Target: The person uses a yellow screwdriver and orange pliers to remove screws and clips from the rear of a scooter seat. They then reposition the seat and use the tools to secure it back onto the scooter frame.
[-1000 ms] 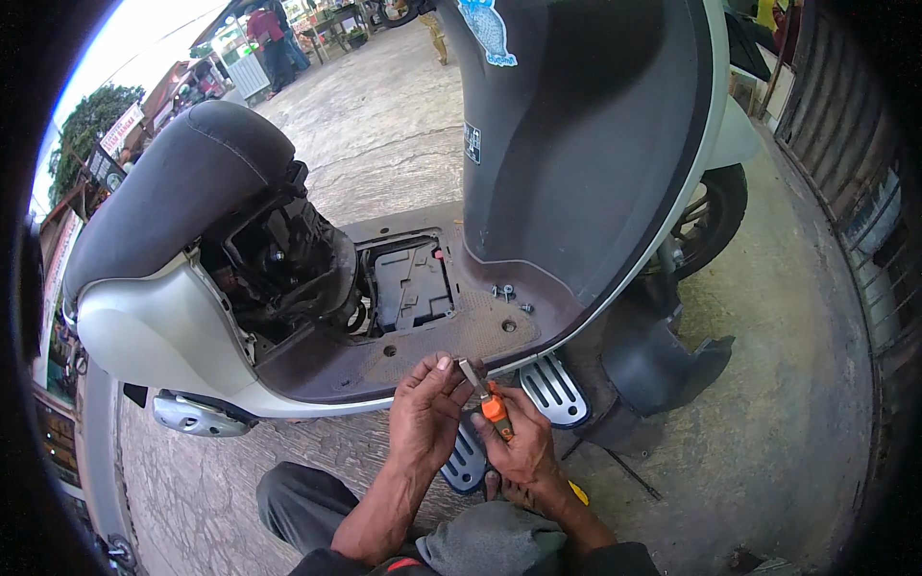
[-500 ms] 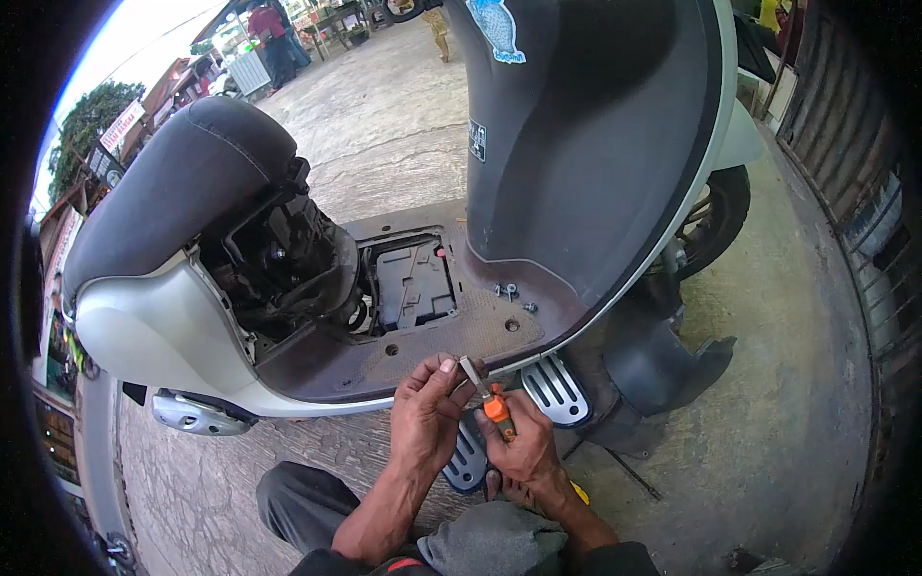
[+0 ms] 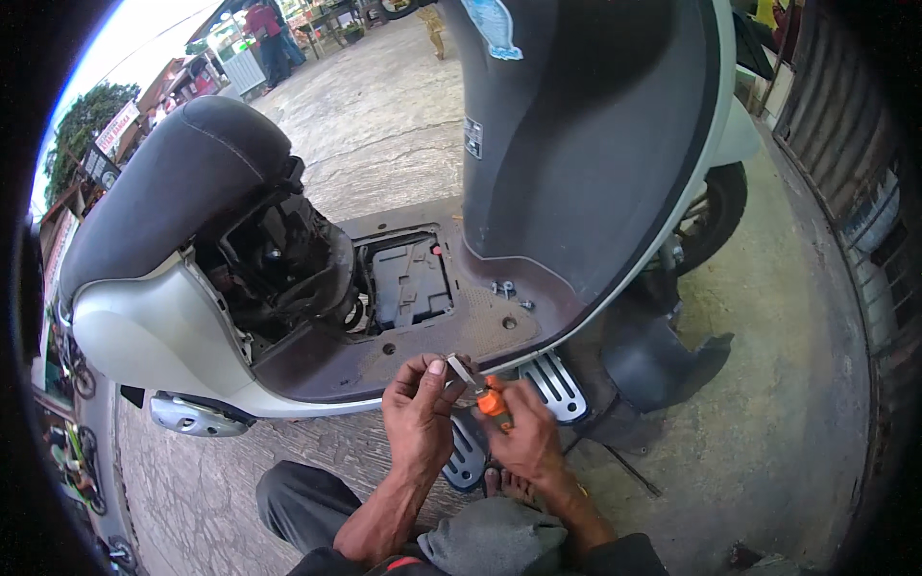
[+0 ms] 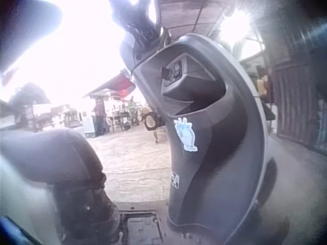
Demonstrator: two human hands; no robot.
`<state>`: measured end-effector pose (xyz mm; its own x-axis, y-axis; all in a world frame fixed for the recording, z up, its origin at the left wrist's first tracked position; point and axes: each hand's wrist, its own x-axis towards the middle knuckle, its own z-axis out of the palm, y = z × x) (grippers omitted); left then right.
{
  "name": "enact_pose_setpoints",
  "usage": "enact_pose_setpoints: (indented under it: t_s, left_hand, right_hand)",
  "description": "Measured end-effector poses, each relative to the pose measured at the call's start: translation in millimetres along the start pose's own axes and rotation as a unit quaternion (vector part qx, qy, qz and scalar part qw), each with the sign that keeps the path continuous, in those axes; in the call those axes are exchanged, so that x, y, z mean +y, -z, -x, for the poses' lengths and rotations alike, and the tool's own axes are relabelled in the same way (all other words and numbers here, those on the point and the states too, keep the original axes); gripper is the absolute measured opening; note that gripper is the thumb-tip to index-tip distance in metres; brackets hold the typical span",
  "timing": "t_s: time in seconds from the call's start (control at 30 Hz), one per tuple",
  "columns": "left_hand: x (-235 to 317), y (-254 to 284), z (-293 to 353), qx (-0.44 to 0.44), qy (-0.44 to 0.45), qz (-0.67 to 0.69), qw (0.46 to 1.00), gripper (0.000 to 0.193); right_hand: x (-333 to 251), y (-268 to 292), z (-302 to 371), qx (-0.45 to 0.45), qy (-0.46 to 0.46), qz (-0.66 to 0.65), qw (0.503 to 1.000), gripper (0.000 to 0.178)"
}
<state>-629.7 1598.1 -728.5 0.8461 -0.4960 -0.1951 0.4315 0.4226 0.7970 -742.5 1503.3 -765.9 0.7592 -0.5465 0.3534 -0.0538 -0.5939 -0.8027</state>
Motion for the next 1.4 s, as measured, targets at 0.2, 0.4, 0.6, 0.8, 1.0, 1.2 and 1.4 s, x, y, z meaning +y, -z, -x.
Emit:
enact_pose_setpoints:
  t_s: [0.2,0.4,0.6,0.8,1.0,1.2,1.4]
  left_hand:
    - [5.6,11.1,-14.9,0.015,0.035,0.041,0.998,0.014]
    - [17.0,1.3,-2.7,0.046,0.094,0.079,0.991,0.010]
    - [8.6,9.1,-6.5,0.085,-0.224,-0.209,0.948,0.015]
    - [12.8,10.3,-21.8,0.055,-0.425,-0.346,0.835,0.014]
    - [59.5,5.8,-48.3,0.054,-0.413,-0.441,0.795,0.028]
    - [162.9,0.1,-129.5,0.214,-0.518,-0.725,0.399,0.036]
    - [171.1,5.7,-151.8,0.286,-0.514,-0.759,0.278,0.043]
  right_hand:
    - [13.2,26.6,-59.9,-0.034,-0.040,0.265,0.963,0.044]
    - [1.6,17.7,-73.6,0.030,0.044,0.319,0.946,0.034]
    - [-52.7,-12.7,-63.3,0.054,0.016,-0.173,0.983,0.021]
    - [-55.8,-37.1,-85.6,0.001,-0.091,-0.391,0.916,0.022]
    - [-54.7,-51.5,-153.8,-0.063,-0.069,-0.422,0.902,0.020]
    - [-76.8,-76.1,-249.9,-0.054,0.038,-0.339,0.939,0.015]
    - [-91.9,-107.9,-302.1,0.082,0.223,-0.256,0.937,0.012]
